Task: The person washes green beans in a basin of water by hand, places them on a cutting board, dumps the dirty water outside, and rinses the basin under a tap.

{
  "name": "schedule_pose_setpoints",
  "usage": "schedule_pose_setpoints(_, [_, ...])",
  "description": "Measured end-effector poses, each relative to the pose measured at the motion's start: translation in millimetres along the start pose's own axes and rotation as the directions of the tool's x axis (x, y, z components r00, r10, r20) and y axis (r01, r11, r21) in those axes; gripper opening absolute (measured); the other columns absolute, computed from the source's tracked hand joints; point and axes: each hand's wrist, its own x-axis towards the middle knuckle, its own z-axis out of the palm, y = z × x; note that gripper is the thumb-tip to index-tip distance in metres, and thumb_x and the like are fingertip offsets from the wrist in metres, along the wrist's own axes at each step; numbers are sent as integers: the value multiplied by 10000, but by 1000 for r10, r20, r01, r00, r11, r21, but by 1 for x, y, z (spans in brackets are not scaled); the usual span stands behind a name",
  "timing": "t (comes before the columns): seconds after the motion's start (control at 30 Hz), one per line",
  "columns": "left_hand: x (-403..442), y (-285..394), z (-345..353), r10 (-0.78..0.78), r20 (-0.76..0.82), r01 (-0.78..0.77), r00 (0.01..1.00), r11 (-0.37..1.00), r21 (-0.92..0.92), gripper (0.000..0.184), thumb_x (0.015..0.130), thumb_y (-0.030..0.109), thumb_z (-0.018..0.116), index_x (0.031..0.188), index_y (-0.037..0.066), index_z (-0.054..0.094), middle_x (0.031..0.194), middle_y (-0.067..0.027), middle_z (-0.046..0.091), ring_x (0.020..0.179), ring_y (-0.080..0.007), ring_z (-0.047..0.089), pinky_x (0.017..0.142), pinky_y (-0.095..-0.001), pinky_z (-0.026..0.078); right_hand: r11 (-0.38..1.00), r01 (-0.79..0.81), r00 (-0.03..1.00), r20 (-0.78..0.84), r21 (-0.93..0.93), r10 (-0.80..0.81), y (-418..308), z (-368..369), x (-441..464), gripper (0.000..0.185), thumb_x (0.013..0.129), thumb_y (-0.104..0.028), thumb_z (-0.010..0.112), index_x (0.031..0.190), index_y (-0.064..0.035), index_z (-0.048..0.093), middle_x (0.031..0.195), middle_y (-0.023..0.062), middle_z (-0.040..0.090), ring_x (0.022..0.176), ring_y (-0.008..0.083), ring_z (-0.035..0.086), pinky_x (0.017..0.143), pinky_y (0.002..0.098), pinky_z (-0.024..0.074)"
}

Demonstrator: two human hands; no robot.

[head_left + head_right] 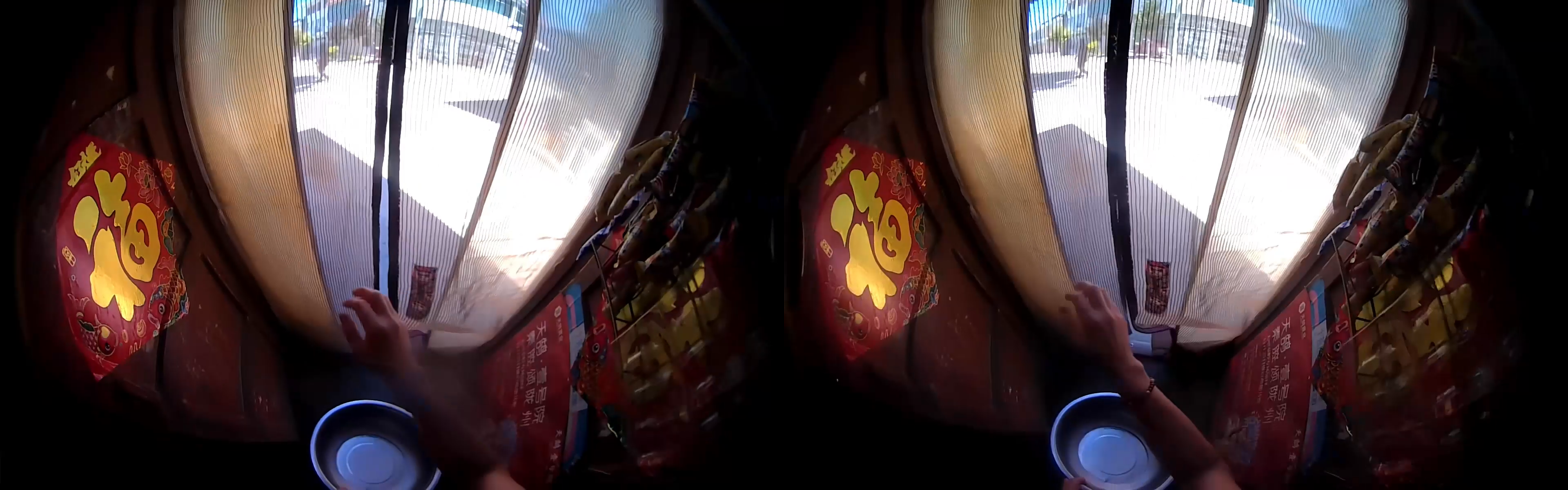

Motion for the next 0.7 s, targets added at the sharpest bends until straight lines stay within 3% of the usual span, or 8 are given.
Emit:
schedule_pose_setpoints(0.07, [-16,9,13,254,-64,-156,965,754,638,326,565,103,571,821,-99,569,780,-158,587,698,-280,587,638,-381,482,993,32,984,170,112,-51,-27,-9,-77,226,711,-80,610,917,-15,542,976,134,513,875,299,537,720,357,473])
schedule_pose_setpoints(0.13, [-63,2,47,14,-103,10,995,973,230,358,579,116,572,831,-139,561,756,-159,587,641,-260,576,592,-364,478,973,-32,968,250,228,-26,-72,-72,-157,256,687,-45,619,930,-12,545,967,132,517,858,272,546,718,344,472])
schedule_pose_setpoints(0.2, [-88,-17,54,-49,-105,70,993,977,201,351,577,110,563,827,-136,559,750,-170,580,655,-269,574,588,-379,477,975,101,979,155,198,-132,-102,-149,-207,299,661,-52,648,943,-22,554,959,124,520,850,226,549,704,322,472])
schedule_pose_setpoints(0.3, [-97,-69,31,18,-81,-4,997,986,168,343,579,79,538,838,-147,535,778,-193,564,681,-286,572,596,-392,484,857,341,900,-128,-387,-416,-121,-263,-294,252,794,-222,500,1009,-91,486,1085,107,439,989,211,460,899,381,289])
schedule_pose_setpoints(0.4, [-128,-113,36,-47,-98,56,994,995,86,329,586,76,528,824,-151,519,779,-199,553,696,-302,571,613,-402,491,786,-148,820,-519,-600,-242,-113,-342,-325,517,835,-322,445,1244,-64,260,1317,155,226,1227,267,224,1015,429,131])
schedule_pose_setpoints(0.53, [-188,-127,77,-178,44,172,983,978,118,303,630,42,468,866,-148,473,832,-220,534,742,-364,569,653,-461,509,835,-116,904,-405,-538,-135,-121,-348,-325,682,779,-347,523,1286,-46,181,1335,174,167,1253,329,154,1015,483,120])
schedule_pose_setpoints(0.6, [-166,-163,72,-328,193,335,925,942,-4,306,651,40,456,898,-141,443,848,-221,523,741,-374,566,631,-473,525,639,57,797,-350,-767,-492,-130,-380,-333,710,778,-346,522,1294,-27,154,1340,191,148,1256,348,135,1018,483,100])
schedule_pose_setpoints(0.7, [-166,-191,83,-440,228,427,868,898,108,293,674,60,461,902,-121,424,836,-215,505,728,-357,564,569,-451,544,862,-410,675,-735,-300,65,-116,-385,-359,820,769,-384,553,1274,85,109,1307,272,174,1223,366,205,1016,398,139])
